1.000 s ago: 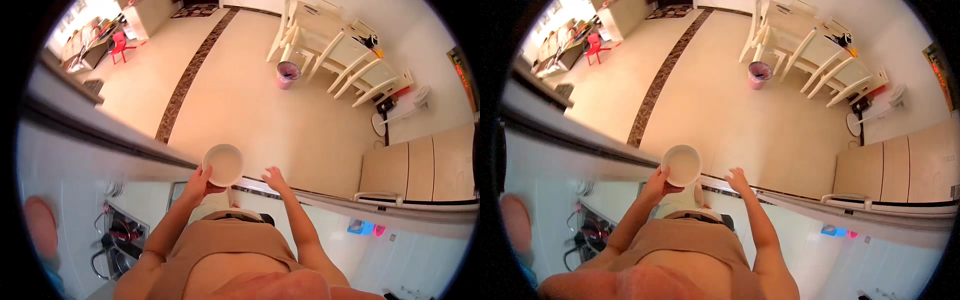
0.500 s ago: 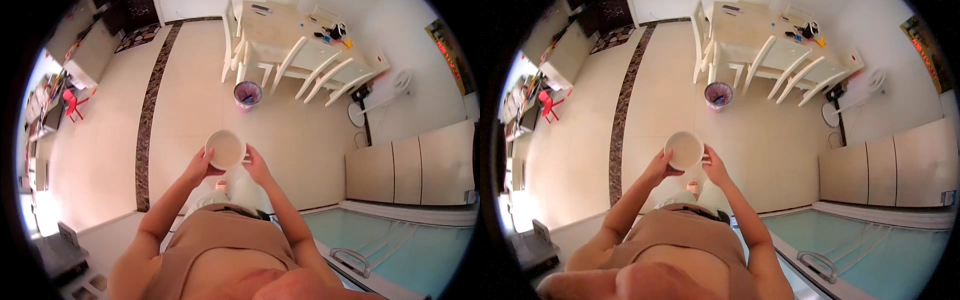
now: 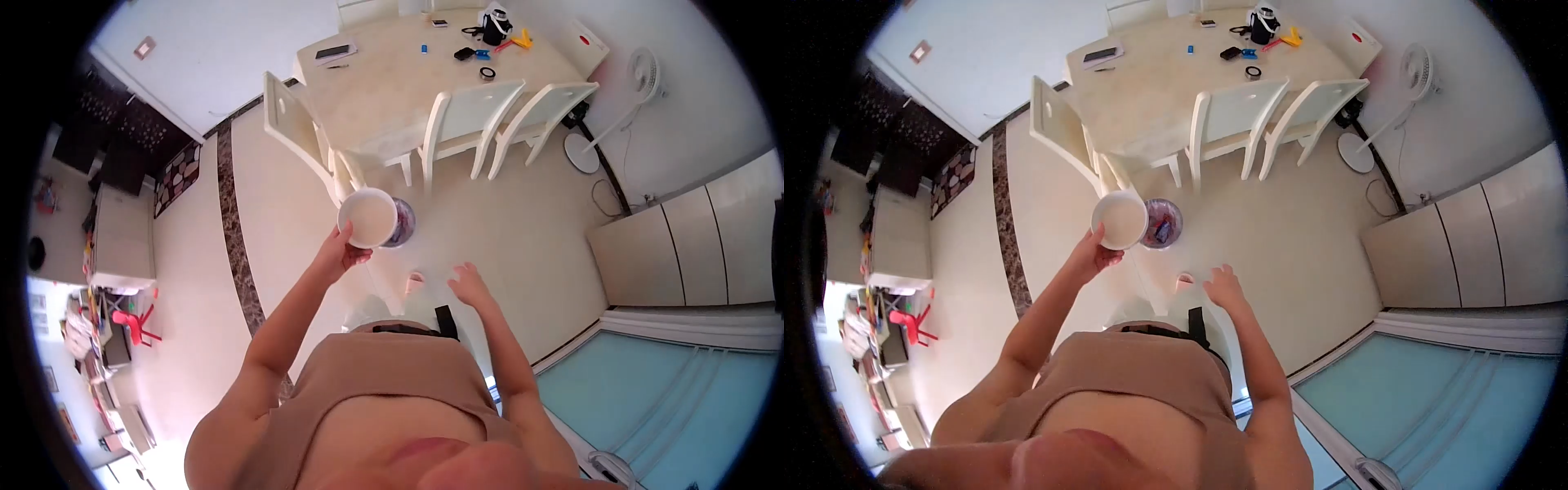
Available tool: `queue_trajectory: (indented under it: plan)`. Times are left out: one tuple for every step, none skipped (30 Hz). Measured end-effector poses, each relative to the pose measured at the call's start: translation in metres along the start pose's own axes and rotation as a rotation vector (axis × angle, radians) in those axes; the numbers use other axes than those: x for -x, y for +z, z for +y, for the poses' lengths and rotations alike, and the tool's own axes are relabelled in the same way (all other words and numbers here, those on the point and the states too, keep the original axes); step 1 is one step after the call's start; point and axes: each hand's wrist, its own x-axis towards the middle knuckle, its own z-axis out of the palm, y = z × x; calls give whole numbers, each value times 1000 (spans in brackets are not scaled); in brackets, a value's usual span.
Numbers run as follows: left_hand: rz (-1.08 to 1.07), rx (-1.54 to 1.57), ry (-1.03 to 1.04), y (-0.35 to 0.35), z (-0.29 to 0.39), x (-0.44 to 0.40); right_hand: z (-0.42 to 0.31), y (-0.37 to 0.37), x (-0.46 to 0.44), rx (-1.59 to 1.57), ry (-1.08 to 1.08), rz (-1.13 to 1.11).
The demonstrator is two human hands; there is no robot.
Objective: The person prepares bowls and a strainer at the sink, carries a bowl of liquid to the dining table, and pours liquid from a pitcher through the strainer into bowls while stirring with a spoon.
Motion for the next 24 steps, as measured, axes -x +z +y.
queue_trajectory:
  plan:
    - [3, 14, -4, -8, 16, -26, -3, -2, -8, 30, 49, -50]
    - [8, 33, -12, -17, 29, -51, -5, -4, -18, -14, 69, -50]
    - [-22, 6, 9, -14, 53, -67, -15, -18, -28, -53, 88, -41]
    - [-2, -2, 1, -24, 65, -93, -25, -31, -36, -89, 103, -27]
    - [-60, 8, 15, -37, 77, -122, -34, -41, -49, -105, 84, -12]
    - [-118, 16, 31, -51, 90, -152, -43, -47, -64, -124, 64, 4]
    - [-107, 19, 17, -62, 103, -182, -54, -51, -74, -148, 48, 18]
    - [-97, 16, 0, -73, 116, -212, -65, -53, -81, -147, 99, 49]
    - [-93, 6, -17, -86, 128, -240, -81, -57, -88, -149, 154, 88]
    - [-96, 6, -21, -99, 137, -267, -95, -59, -97, -156, 212, 137]
    - [-107, -2, -27, -110, 146, -295, -107, -57, -103, -202, 271, 170]
    - [-130, -15, -35, -119, 162, -331, -118, -55, -113, -250, 338, 214]
    - [-162, -10, -28, -130, 170, -359, -132, -47, -113, -295, 411, 248]
    - [-190, -30, -38, -141, 181, -387, -145, -35, -113, -301, 466, 264]
    - [-213, -36, -49, -156, 187, -416, -156, -23, -111, -296, 520, 271]
    - [-232, -33, -57, -163, 193, -439, -164, -10, -109, -281, 570, 272]
    - [-182, -21, -53, -159, 204, -446, -174, 4, -105, -372, 624, 267]
    - [-164, -20, -41, -162, 211, -462, -185, 13, -105, -390, 652, 270]
    - [-151, -28, -34, -166, 218, -479, -197, 23, -101, -417, 688, 276]
    - [-145, -38, -30, -169, 223, -492, -211, 35, -94, -445, 729, 288]
    - [-175, -50, -13, -173, 228, -505, -224, 40, -89, -400, 764, 294]
    - [-207, -59, 1, -177, 232, -519, -239, 42, -85, -462, 823, 325]
    - [-251, -42, -32, -185, 234, -531, -252, 42, -81, -521, 882, 361]
    - [-303, -26, -66, -190, 236, -545, -261, 43, -75, -580, 943, 408]
